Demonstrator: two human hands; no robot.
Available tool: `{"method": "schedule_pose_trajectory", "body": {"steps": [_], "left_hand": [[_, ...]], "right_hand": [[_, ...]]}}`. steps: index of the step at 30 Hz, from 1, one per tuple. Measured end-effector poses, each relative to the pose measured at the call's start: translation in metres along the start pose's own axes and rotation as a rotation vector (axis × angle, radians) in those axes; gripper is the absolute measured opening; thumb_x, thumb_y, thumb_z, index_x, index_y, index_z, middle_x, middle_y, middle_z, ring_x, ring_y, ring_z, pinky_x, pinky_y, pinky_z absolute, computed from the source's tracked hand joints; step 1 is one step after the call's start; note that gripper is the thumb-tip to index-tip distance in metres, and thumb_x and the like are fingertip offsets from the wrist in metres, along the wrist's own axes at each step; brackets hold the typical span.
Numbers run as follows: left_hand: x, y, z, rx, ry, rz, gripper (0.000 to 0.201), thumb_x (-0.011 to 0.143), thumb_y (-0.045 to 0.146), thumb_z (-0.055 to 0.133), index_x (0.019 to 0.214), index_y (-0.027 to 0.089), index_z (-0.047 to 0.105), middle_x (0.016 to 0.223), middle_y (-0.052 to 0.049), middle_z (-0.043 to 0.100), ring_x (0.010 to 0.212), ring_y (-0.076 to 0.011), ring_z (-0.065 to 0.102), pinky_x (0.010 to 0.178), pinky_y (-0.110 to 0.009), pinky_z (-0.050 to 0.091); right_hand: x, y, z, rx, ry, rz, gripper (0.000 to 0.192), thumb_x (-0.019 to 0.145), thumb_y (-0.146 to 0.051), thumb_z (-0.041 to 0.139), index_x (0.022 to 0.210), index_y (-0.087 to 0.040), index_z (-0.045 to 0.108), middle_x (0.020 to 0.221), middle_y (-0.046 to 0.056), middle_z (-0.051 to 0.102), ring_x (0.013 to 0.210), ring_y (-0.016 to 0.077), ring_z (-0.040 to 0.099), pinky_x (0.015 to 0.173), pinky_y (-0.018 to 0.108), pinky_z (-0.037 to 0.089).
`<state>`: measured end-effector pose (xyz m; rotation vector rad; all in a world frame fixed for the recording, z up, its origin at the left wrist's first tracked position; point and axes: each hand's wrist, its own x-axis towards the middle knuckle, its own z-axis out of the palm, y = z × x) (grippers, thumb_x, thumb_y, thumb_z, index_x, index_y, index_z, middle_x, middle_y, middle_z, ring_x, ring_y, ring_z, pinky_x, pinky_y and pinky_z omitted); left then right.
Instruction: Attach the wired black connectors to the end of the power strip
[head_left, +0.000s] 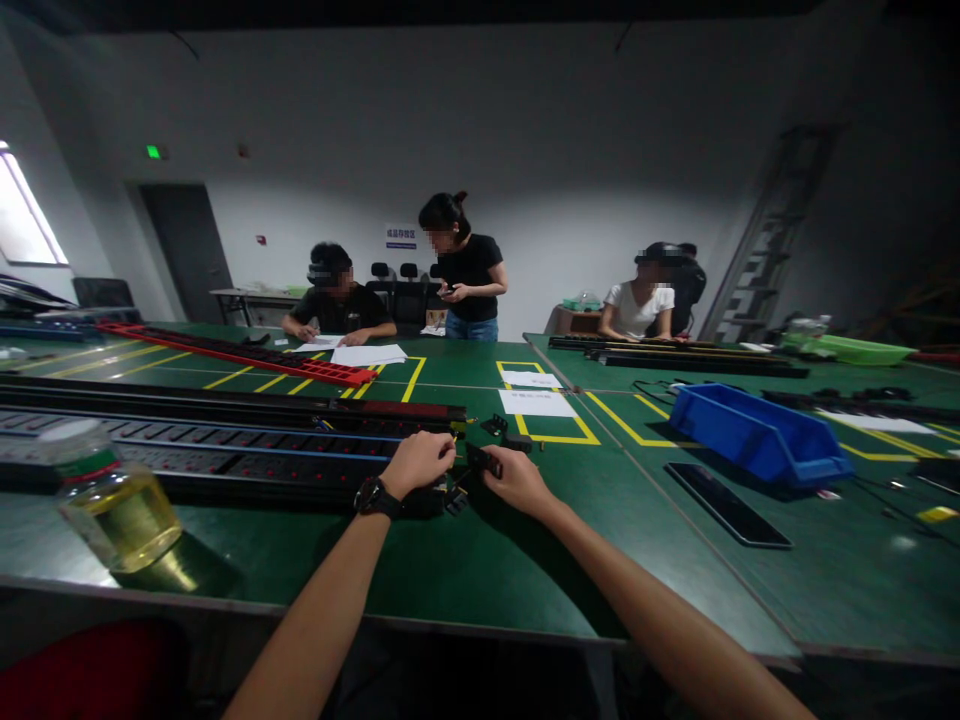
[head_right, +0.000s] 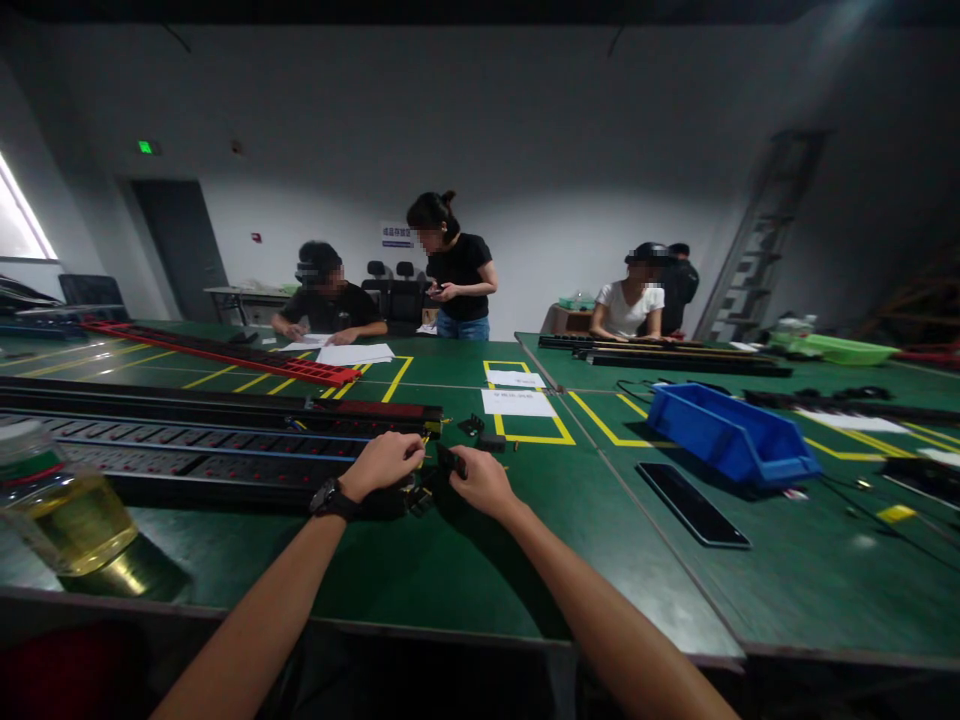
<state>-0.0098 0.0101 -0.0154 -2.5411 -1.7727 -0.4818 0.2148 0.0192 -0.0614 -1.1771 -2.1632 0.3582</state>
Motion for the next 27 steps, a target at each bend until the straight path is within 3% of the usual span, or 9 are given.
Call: {"method": "schedule_pose_trajectory", "body": {"steps": [11, 27], "left_hand": [[0.000, 0.001, -0.001, -0.005, 0.000, 0.013, 0.026, 0.097, 0.031, 0.050, 0.098, 0.024, 0.074, 0.096, -0.007, 0.079, 0.089, -0.0230, 0.073, 0.076, -0.027, 0.048], [0.000, 0.002, -0.003, -0.016, 0.006, 0.025, 0.022, 0.096, 0.030, 0.053, 0.095, 0.025, 0.074, 0.094, -0.005, 0.079, 0.086, -0.0221, 0.073, 0.074, -0.026, 0.047]], "right_hand": [[0.002, 0.015, 0.015, 0.031, -0.034, -0.058, 0.029, 0.082, -0.017, 0.068, 0.110, -0.019, 0.075, 0.085, 0.004, 0.071, 0.077, 0.0192, 0.062, 0.069, 0.027, 0.041], [0.003, 0.013, 0.018, 0.072, -0.032, -0.104, 0.033, 0.087, -0.018, 0.068, 0.119, -0.021, 0.074, 0.092, 0.005, 0.075, 0.082, 0.0207, 0.066, 0.074, 0.029, 0.044]]}}
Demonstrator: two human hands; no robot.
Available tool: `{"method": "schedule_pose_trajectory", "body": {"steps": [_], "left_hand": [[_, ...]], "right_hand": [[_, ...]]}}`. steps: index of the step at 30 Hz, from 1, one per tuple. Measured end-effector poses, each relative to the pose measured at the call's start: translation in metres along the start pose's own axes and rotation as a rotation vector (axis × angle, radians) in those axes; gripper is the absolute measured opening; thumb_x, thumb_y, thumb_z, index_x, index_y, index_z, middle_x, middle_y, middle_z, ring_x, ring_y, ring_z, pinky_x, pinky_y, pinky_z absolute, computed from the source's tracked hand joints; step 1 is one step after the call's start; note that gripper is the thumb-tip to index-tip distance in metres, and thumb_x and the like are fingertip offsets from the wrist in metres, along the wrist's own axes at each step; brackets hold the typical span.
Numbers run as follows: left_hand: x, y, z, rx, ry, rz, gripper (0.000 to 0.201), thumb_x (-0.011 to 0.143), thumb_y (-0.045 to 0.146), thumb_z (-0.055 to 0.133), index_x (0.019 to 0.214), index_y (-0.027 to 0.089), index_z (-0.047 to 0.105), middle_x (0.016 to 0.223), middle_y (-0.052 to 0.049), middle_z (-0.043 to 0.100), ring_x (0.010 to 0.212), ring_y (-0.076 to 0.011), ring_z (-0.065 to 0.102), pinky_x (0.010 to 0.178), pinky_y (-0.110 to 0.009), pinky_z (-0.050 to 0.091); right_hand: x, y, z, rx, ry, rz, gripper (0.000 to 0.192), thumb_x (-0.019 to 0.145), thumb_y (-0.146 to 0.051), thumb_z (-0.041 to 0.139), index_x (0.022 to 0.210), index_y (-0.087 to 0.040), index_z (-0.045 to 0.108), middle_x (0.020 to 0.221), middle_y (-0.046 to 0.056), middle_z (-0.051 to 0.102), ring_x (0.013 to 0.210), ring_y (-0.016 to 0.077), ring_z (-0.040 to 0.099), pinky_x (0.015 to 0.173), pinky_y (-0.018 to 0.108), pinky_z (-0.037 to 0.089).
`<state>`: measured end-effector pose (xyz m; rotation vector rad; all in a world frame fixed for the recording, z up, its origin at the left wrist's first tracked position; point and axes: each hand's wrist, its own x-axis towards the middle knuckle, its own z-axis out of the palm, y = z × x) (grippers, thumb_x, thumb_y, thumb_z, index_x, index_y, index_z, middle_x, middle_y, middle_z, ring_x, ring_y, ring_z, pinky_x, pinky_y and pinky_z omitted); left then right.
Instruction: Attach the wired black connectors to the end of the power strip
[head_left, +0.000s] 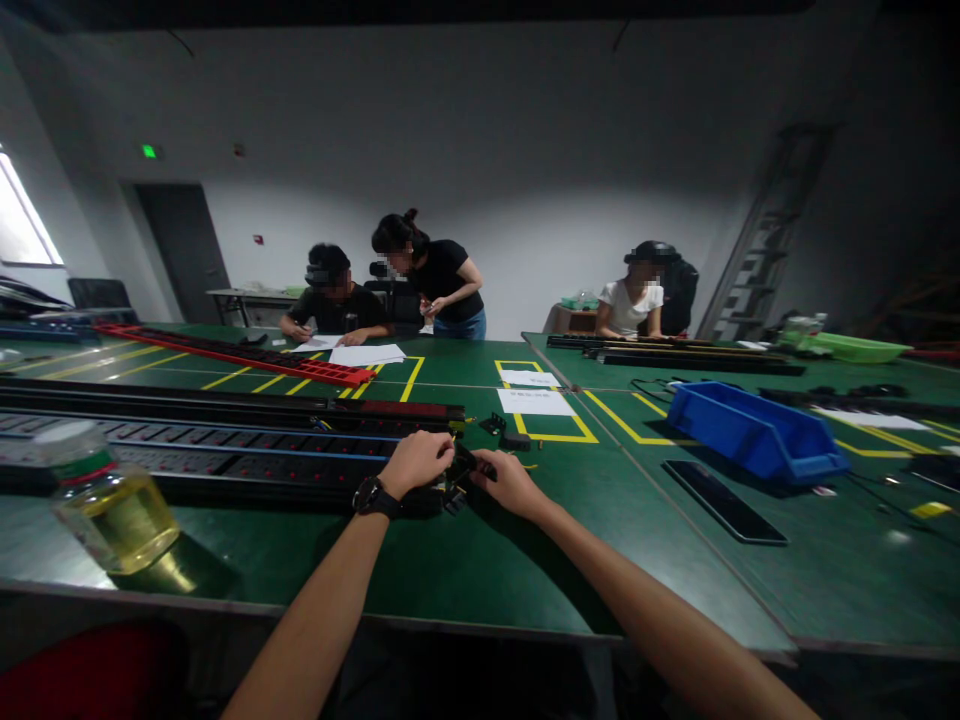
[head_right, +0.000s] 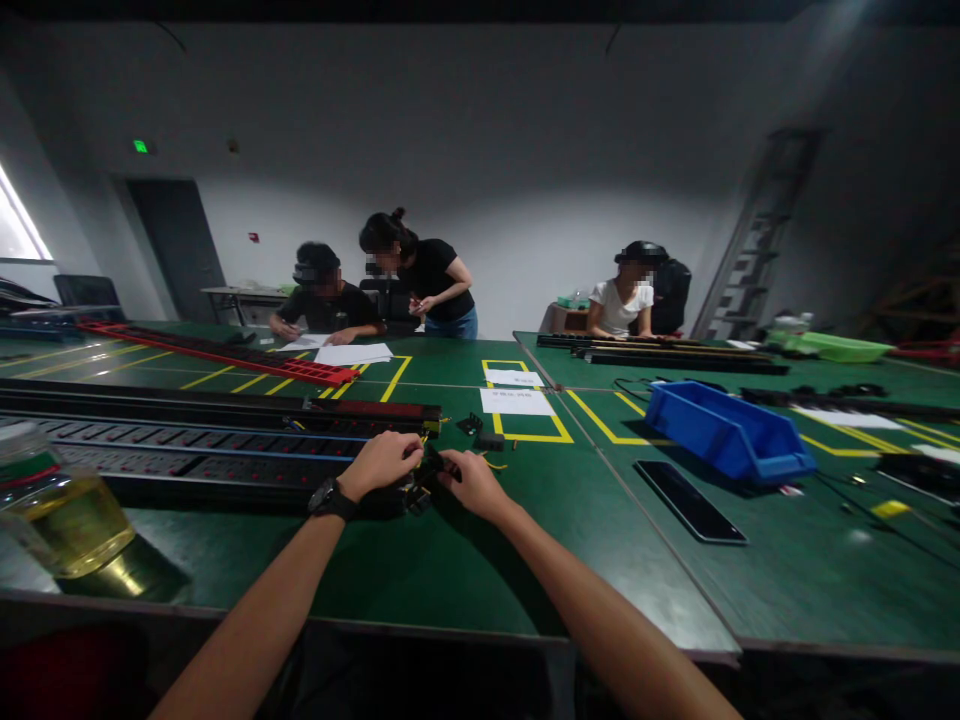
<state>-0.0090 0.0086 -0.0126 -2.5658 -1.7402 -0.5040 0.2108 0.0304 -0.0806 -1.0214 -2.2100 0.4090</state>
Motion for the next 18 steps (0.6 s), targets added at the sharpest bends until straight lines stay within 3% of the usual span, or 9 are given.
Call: {"method": "schedule_pose_trajectory", "body": {"steps": [9, 18], "left_hand": [[0.0000, 0.0005, 0.0003, 0.006, 0.004, -0.002, 0.025, 0.097, 0.031, 0.051, 0.101, 0.025, 0.075, 0.097, -0.006, 0.079, 0.088, -0.0222, 0.073, 0.079, -0.027, 0.050], [-0.0001, 0.0014, -0.0017, -0.001, -0.001, 0.007, 0.026, 0.097, 0.031, 0.051, 0.100, 0.026, 0.076, 0.099, -0.006, 0.080, 0.091, -0.0235, 0.074, 0.080, -0.028, 0.051]], "right_hand": [[0.0008, -0.0056, -0.0002, 0.033, 0.009, 0.003, 0.030, 0.087, -0.019, 0.067, 0.117, -0.021, 0.074, 0.089, 0.004, 0.075, 0.079, 0.0197, 0.065, 0.073, 0.029, 0.046], [0.0034, -0.0077, 0.0018, 0.143, -0.026, -0.021, 0.040, 0.088, -0.014, 0.063, 0.126, -0.019, 0.071, 0.095, 0.005, 0.078, 0.083, 0.0205, 0.069, 0.078, 0.031, 0.052]]}}
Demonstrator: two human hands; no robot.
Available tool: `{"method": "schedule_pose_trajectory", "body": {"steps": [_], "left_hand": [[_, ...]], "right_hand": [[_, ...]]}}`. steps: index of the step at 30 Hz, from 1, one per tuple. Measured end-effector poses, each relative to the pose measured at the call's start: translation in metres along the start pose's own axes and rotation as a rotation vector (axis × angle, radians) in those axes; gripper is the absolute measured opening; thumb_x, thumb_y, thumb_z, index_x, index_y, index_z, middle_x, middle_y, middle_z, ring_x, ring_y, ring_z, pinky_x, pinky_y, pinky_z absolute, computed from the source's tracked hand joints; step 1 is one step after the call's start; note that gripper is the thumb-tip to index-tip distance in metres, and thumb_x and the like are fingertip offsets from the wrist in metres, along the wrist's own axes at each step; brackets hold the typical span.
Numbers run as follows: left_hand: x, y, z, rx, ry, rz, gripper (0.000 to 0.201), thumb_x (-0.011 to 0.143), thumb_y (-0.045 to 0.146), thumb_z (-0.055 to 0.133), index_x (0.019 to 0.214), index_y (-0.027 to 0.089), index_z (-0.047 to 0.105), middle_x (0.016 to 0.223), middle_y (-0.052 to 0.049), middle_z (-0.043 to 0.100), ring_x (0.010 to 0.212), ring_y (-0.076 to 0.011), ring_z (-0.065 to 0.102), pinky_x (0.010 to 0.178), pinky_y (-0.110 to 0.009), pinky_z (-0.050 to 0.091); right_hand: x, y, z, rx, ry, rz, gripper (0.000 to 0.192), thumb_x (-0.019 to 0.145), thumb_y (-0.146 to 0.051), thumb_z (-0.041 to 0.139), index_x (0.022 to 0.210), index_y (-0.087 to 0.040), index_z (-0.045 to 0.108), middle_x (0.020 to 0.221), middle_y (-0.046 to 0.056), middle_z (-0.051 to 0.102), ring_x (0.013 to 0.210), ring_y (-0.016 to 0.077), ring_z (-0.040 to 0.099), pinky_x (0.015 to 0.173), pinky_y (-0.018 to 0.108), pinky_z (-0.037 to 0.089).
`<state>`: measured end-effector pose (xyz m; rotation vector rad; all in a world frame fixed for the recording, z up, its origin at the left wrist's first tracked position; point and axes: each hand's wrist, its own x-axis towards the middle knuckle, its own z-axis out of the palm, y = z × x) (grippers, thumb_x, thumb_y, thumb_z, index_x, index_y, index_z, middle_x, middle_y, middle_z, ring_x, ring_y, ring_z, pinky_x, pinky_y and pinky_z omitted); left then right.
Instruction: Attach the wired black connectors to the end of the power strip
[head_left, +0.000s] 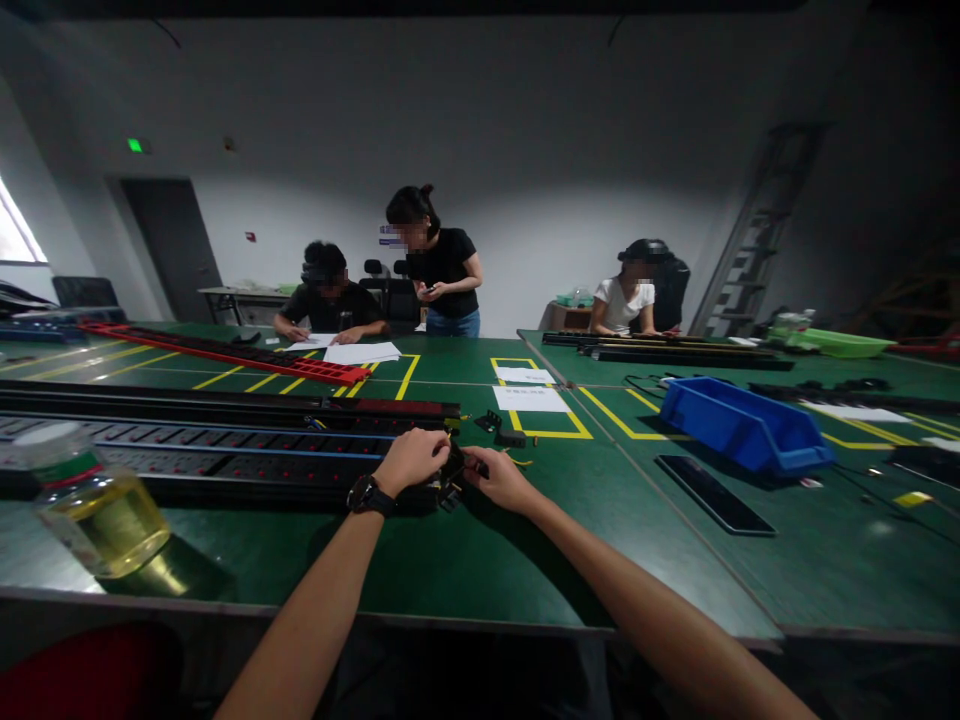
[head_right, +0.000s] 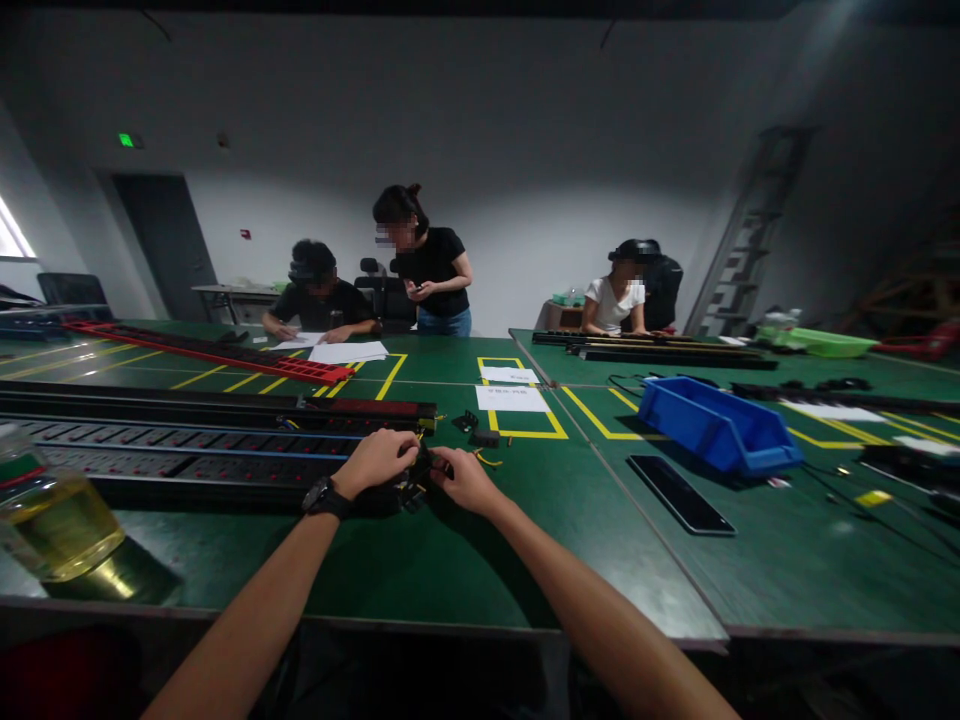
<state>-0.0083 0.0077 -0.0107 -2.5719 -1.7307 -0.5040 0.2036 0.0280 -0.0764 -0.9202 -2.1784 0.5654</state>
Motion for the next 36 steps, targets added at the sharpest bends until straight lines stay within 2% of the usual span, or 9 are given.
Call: {"method": "schedule_pose_trajectory", "body": {"steps": [6, 14, 22, 27, 32, 36], "left_hand": [[0.001, -0.003, 0.002, 0.014, 0.003, 0.014, 0.027, 0.097, 0.028, 0.050, 0.100, 0.026, 0.076, 0.099, -0.006, 0.080, 0.090, -0.0231, 0.074, 0.080, -0.028, 0.051], [0.000, 0.000, 0.003, 0.051, 0.033, -0.015, 0.028, 0.099, 0.027, 0.047, 0.101, 0.023, 0.074, 0.098, -0.010, 0.079, 0.092, -0.0238, 0.074, 0.082, -0.029, 0.051], [-0.001, -0.001, -0.002, -0.033, 0.065, -0.067, 0.027, 0.097, 0.033, 0.054, 0.107, 0.027, 0.077, 0.098, -0.005, 0.080, 0.092, -0.0220, 0.074, 0.080, -0.027, 0.052], [0.001, -0.004, -0.001, -0.080, 0.057, -0.050, 0.025, 0.093, 0.029, 0.057, 0.105, 0.026, 0.079, 0.095, -0.005, 0.080, 0.087, -0.0205, 0.073, 0.080, -0.027, 0.052], [0.001, -0.006, 0.000, -0.078, 0.060, -0.048, 0.026, 0.093, 0.026, 0.056, 0.105, 0.025, 0.078, 0.095, -0.006, 0.080, 0.089, -0.0215, 0.074, 0.079, -0.027, 0.052], [0.001, -0.005, 0.001, -0.047, 0.059, -0.040, 0.026, 0.094, 0.025, 0.053, 0.103, 0.025, 0.077, 0.096, -0.006, 0.080, 0.089, -0.0226, 0.074, 0.079, -0.028, 0.051]], "right_hand": [[0.002, 0.007, 0.004, 0.054, -0.010, -0.034, 0.050, 0.088, -0.003, 0.049, 0.131, -0.018, 0.069, 0.109, 0.009, 0.079, 0.098, 0.0232, 0.073, 0.091, 0.036, 0.055], [0.002, 0.005, 0.005, 0.107, -0.009, -0.002, 0.053, 0.085, -0.002, 0.048, 0.132, -0.017, 0.069, 0.109, 0.009, 0.079, 0.100, 0.0236, 0.074, 0.094, 0.037, 0.057], [0.005, 0.011, 0.007, 0.310, -0.071, 0.073, 0.078, 0.063, 0.004, 0.043, 0.133, -0.020, 0.067, 0.117, 0.007, 0.078, 0.111, 0.0224, 0.071, 0.104, 0.040, 0.053], [0.007, 0.014, 0.012, 0.473, -0.133, 0.100, 0.089, 0.057, 0.002, 0.042, 0.142, -0.020, 0.060, 0.126, 0.008, 0.074, 0.122, 0.0220, 0.067, 0.108, 0.040, 0.051], [0.007, 0.013, 0.012, 0.517, -0.135, 0.111, 0.090, 0.057, 0.002, 0.044, 0.143, -0.022, 0.059, 0.126, 0.008, 0.074, 0.123, 0.0237, 0.067, 0.107, 0.042, 0.052], [0.007, 0.009, 0.012, 0.491, -0.120, 0.120, 0.086, 0.059, 0.001, 0.046, 0.141, -0.021, 0.060, 0.119, 0.008, 0.076, 0.116, 0.0231, 0.070, 0.103, 0.040, 0.054]]}}
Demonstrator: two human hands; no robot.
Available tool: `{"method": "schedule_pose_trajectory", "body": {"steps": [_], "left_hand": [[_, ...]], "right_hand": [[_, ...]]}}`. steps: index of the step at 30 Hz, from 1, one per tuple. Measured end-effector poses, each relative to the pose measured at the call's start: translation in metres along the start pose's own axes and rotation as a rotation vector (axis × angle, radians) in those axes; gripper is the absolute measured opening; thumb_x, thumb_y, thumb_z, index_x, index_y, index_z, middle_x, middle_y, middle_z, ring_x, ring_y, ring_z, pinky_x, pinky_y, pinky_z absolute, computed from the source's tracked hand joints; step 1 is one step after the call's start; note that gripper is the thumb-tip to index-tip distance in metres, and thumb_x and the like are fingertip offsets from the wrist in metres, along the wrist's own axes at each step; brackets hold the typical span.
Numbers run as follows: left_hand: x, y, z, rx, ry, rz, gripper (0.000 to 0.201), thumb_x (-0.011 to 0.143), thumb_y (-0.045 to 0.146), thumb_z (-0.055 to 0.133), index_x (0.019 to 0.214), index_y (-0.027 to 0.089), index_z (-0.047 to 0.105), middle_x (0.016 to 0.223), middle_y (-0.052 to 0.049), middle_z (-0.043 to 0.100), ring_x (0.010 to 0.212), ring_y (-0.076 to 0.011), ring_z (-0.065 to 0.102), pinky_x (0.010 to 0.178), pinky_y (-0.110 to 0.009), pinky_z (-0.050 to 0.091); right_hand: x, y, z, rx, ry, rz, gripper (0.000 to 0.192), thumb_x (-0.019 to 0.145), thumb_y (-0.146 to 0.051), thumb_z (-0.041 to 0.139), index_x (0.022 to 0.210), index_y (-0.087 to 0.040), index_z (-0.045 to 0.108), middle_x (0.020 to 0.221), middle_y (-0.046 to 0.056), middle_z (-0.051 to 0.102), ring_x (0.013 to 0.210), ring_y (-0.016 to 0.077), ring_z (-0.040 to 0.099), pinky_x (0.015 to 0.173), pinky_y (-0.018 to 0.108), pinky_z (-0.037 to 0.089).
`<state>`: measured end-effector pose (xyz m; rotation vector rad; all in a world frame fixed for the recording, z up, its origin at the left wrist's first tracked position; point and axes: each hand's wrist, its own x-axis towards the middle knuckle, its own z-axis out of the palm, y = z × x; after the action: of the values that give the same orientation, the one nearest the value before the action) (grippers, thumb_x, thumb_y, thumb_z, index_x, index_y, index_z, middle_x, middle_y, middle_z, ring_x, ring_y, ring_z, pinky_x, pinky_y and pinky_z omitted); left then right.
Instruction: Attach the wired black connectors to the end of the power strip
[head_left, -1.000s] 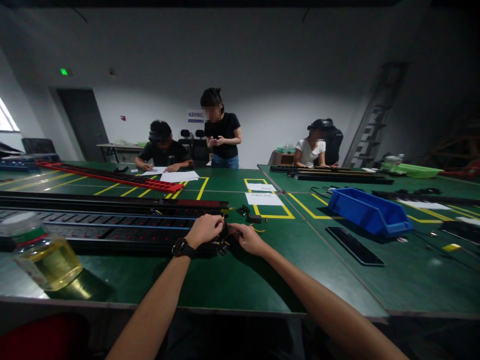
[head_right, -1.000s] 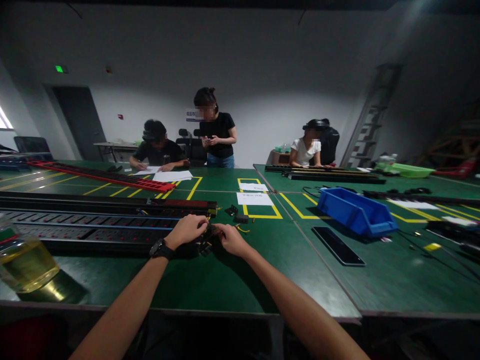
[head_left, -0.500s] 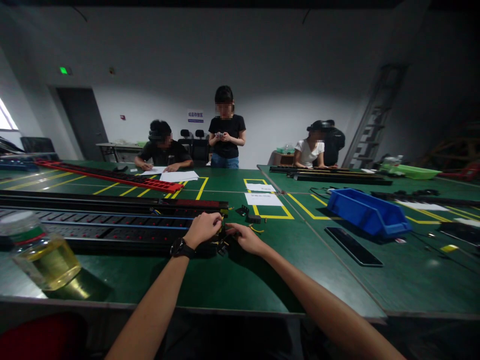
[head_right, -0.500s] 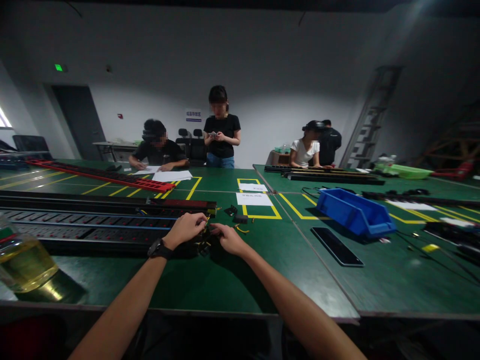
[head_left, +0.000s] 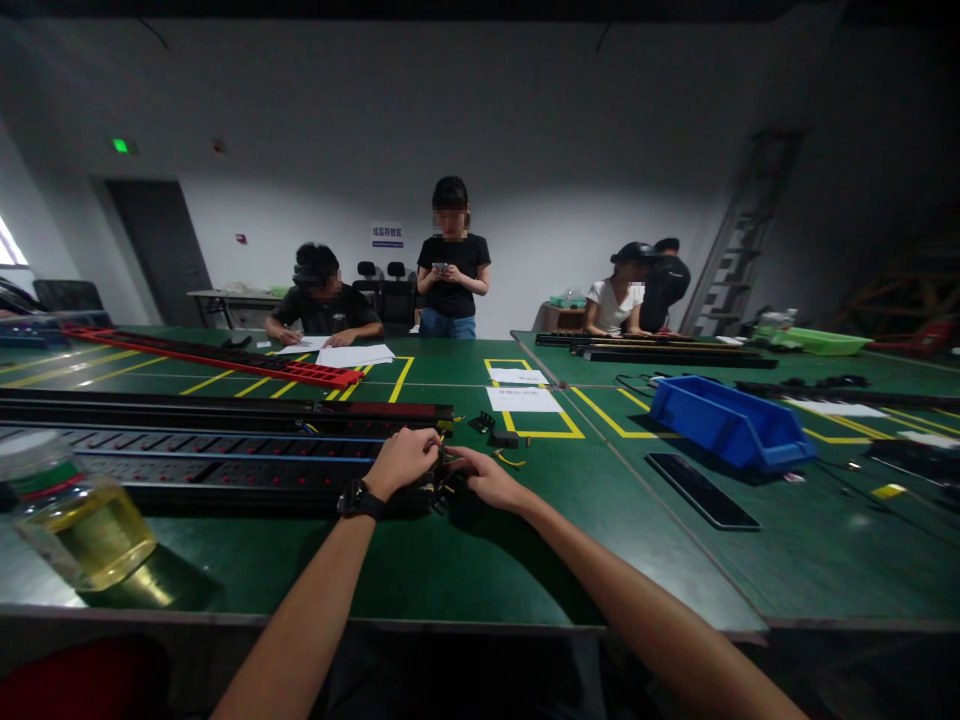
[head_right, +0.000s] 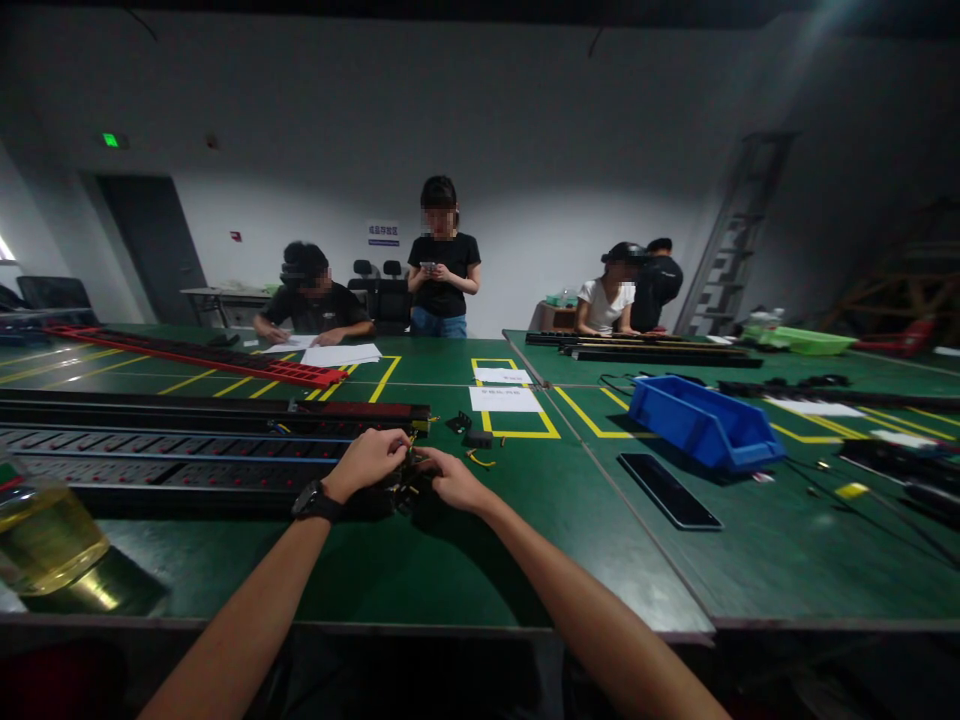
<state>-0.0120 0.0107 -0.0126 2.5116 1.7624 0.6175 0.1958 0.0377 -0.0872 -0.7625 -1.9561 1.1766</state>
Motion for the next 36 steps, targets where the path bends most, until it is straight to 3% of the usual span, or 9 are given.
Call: {"method": "schedule_pose_trajectory", "body": {"steps": [10, 18, 36], "left_hand": [[-0.001, -0.003, 0.004, 0.026, 0.100, 0.035, 0.024, 0.098, 0.028, 0.050, 0.104, 0.021, 0.072, 0.108, -0.009, 0.070, 0.095, -0.0201, 0.069, 0.086, -0.028, 0.052], [-0.002, 0.004, 0.000, 0.136, -0.027, -0.163, 0.032, 0.101, 0.043, 0.048, 0.090, 0.022, 0.070, 0.091, -0.009, 0.076, 0.090, -0.0247, 0.073, 0.077, -0.030, 0.049], [-0.002, 0.005, -0.001, 0.200, -0.072, -0.147, 0.038, 0.101, 0.043, 0.043, 0.090, 0.022, 0.073, 0.095, -0.012, 0.079, 0.092, -0.0295, 0.075, 0.078, -0.034, 0.051]], "right_hand": [[-0.001, 0.001, -0.011, -0.211, 0.233, 0.054, 0.047, 0.074, -0.006, 0.050, 0.113, -0.017, 0.074, 0.089, 0.004, 0.077, 0.082, 0.0181, 0.070, 0.081, 0.030, 0.055], [-0.004, -0.006, -0.015, -0.295, 0.174, 0.085, 0.035, 0.074, -0.007, 0.051, 0.093, -0.017, 0.079, 0.082, 0.004, 0.077, 0.075, 0.0179, 0.068, 0.073, 0.027, 0.053], [-0.005, -0.007, -0.016, -0.370, 0.095, 0.062, 0.038, 0.072, -0.004, 0.051, 0.093, -0.016, 0.080, 0.088, 0.004, 0.079, 0.081, 0.0183, 0.070, 0.074, 0.026, 0.050]]}}
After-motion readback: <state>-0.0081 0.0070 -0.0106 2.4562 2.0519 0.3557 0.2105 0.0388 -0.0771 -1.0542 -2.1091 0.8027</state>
